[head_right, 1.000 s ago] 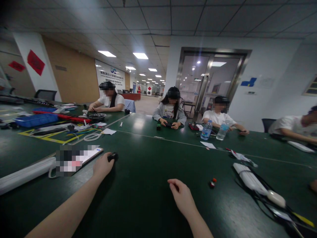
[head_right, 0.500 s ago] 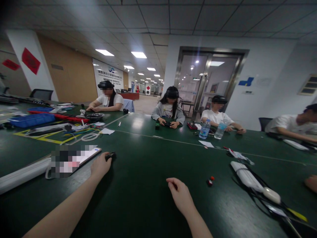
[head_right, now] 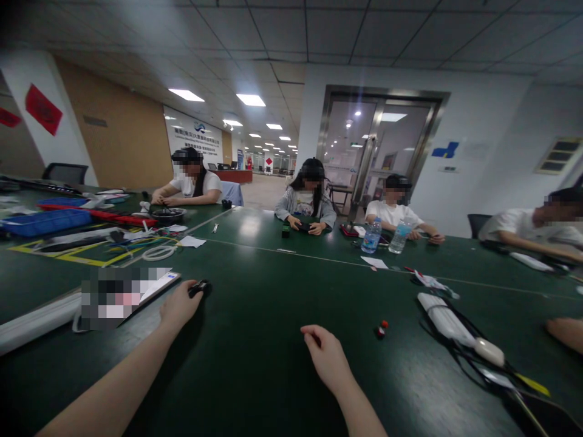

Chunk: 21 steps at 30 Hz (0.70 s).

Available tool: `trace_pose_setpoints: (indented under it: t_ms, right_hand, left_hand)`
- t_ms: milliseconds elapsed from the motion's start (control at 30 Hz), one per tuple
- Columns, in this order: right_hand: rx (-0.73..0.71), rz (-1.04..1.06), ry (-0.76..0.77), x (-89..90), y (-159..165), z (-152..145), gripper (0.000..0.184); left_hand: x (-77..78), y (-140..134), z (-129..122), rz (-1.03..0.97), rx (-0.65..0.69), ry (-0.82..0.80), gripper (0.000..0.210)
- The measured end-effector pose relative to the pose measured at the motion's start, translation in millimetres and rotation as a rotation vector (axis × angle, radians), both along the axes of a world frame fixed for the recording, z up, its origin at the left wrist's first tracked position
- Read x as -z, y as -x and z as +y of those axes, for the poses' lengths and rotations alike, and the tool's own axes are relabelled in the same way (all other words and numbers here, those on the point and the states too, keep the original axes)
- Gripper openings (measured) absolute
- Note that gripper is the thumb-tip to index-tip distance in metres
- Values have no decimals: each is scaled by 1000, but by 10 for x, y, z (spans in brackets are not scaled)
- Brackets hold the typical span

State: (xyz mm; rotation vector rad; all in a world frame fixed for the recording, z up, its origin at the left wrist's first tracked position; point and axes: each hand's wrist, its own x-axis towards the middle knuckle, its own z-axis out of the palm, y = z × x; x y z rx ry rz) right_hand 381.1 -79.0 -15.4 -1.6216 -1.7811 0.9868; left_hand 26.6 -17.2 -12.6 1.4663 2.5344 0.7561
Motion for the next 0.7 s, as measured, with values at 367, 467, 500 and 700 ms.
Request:
trace_pose_setpoints:
  t_ms: [367,467,500,700]
  right_hand:
    - [-9,-3,2,-1,-8,-1,31]
    - [-5,-6,13,2,-13,2,30]
    - [-5,-4,17,-4,-11,-1,30]
    - [-2,-9,22,-59,9,-31,30]
  left_hand:
    - [3,12,7,1,17,-6,43]
    - [-39,32,-13,9,26,-32,48]
    - [-63,50,-24,15,19,-44,48]
    - [-254,356,-174,83,-89,-26,49]
